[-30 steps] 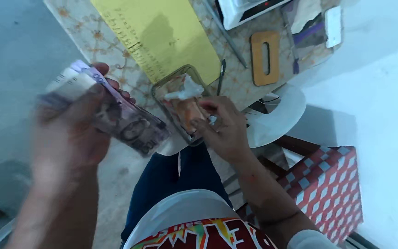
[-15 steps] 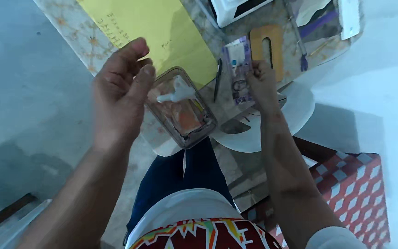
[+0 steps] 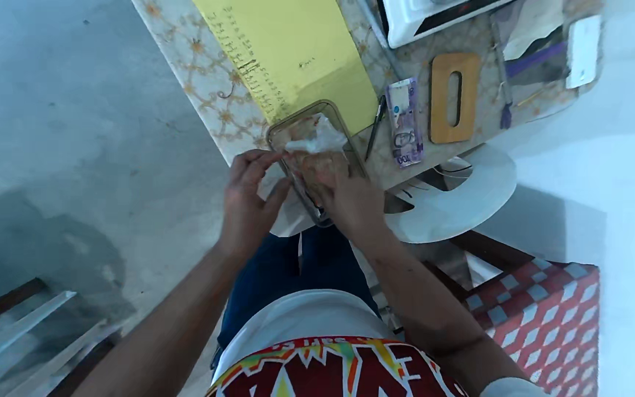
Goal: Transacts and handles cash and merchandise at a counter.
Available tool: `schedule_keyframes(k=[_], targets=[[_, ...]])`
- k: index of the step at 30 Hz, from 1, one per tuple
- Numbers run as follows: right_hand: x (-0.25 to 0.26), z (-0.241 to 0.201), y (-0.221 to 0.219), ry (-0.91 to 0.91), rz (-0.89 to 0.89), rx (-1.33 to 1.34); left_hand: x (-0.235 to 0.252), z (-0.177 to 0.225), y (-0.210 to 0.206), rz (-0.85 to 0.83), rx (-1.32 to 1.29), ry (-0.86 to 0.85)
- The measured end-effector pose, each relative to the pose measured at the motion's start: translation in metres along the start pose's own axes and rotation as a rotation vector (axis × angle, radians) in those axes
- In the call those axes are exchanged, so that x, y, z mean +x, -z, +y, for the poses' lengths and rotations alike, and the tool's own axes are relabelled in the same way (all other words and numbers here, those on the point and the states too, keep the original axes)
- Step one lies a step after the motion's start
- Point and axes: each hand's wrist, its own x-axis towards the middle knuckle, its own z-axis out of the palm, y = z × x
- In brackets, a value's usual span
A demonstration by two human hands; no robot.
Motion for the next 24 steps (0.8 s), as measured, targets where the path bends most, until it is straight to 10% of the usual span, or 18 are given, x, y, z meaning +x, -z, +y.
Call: schedule_keyframes(k=[14,24], targets=[[-0.009,0.004,0.031,-0.056,0.144,0.074,-0.02,-0.007,0.018,-0.082,-0.136,-0.036],[-0.039,0.027,0.04,-0.033,0.21,0.618,-0.031,0.034,-0.024,-0.764,-1.138,0.774]])
